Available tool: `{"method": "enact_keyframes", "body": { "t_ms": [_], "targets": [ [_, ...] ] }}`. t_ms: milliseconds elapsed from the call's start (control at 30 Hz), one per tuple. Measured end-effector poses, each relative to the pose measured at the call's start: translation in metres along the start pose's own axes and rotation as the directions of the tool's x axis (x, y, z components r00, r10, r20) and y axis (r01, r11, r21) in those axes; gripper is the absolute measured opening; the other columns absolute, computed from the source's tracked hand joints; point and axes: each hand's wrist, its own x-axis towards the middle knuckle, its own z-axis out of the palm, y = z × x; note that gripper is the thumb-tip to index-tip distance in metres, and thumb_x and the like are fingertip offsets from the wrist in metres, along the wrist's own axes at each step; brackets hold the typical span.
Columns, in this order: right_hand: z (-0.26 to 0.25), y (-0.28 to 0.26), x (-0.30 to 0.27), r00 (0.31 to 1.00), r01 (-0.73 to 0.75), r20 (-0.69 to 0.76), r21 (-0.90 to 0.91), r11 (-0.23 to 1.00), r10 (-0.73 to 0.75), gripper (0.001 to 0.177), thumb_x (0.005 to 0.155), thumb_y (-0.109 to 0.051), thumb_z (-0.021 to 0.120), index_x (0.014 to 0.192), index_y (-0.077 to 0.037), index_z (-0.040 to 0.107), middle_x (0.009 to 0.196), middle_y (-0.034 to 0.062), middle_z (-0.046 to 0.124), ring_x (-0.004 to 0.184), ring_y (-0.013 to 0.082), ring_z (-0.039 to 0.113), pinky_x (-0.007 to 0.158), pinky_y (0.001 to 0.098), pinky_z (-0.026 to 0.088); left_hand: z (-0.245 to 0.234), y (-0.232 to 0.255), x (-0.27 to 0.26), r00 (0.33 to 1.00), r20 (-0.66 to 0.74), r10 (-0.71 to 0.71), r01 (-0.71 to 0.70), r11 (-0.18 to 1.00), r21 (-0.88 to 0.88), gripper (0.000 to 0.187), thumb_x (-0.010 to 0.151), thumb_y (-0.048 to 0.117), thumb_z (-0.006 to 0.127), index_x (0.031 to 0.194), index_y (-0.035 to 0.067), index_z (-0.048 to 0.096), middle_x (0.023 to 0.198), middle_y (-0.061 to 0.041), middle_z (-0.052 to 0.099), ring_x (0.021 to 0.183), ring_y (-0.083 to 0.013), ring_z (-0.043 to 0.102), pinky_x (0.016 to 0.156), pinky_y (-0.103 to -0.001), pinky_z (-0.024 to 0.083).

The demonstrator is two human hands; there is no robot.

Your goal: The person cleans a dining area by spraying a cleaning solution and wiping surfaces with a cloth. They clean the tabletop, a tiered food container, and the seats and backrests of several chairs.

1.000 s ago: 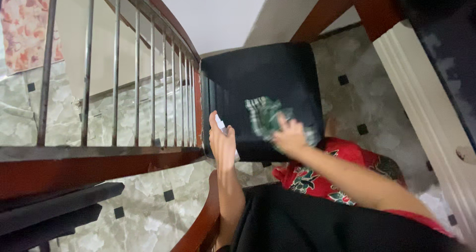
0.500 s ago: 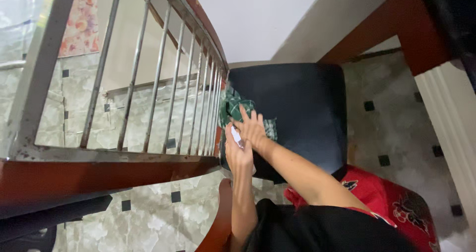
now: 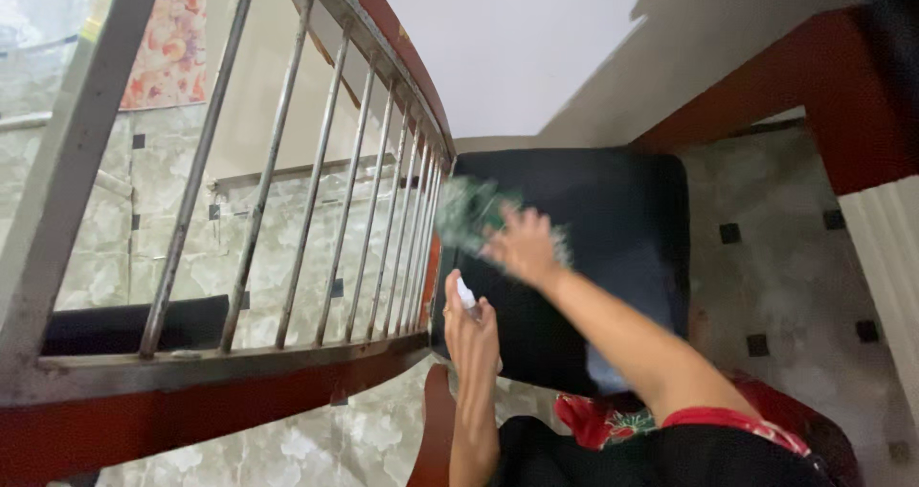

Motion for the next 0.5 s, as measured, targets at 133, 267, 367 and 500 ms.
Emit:
{"method": "enact_keyframes", "body": {
  "t_ms": [133,267,367,500],
  "targets": [
    [0.014,0.096,0.033,0.886,-0.401,0.188,-0.151,0.904,0.424,0.048,0.096,-0.065,0.047,0.133,-0.041,0.067,0.152,0.0158,0.037,0.122,0.0423,0.044,0.095,0.0584,0.04,0.003,0.006,0.001,0.971,0.137,-0.197,0.182,0.976,0.119,0.067,0.093,0.014,0.062,0.154,0.023,0.037,0.121,-0.022,0.061,0.104,-0.0335,0.07,0.082,-0.044,0.058],
    [0.01,0.154,0.033,0.684,-0.72,0.072,-0.089,0.688,0.725,0.041,0.099,-0.052,0.051,0.131,-0.032,0.069,0.159,0.0165,0.031,0.123,0.0456,0.042,0.1,0.0607,0.035,0.009,0.006,0.003,0.968,0.201,-0.149,0.13,0.986,0.105,0.069,0.089,0.012,0.065,0.151,0.022,0.038,0.133,-0.022,0.057,0.11,-0.0363,0.067,0.084,-0.044,0.058],
    [0.013,0.139,0.022,0.7,-0.701,0.064,-0.131,0.701,0.712,0.037,0.1,-0.043,0.051,0.128,-0.028,0.07,0.16,0.0198,0.03,0.125,0.0501,0.04,0.1,0.0638,0.033,0.012,0.006,0.004,0.959,0.237,-0.153,0.139,0.987,0.074,0.068,0.089,0.011,0.064,0.151,0.023,0.039,0.134,-0.021,0.06,0.112,-0.0356,0.067,0.087,-0.045,0.057],
    [0.013,0.05,-0.007,0.912,-0.376,0.096,-0.187,0.907,0.398,0.032,0.099,-0.042,0.054,0.108,-0.021,0.076,0.157,0.0212,0.038,0.123,0.0503,0.044,0.097,0.0636,0.038,0.011,0.001,0.005,0.976,0.209,-0.064,0.053,0.997,0.057,0.069,0.088,0.011,0.065,0.151,0.02,0.04,0.129,-0.022,0.064,0.111,-0.038,0.068,0.092,-0.048,0.054]
  ]
}}
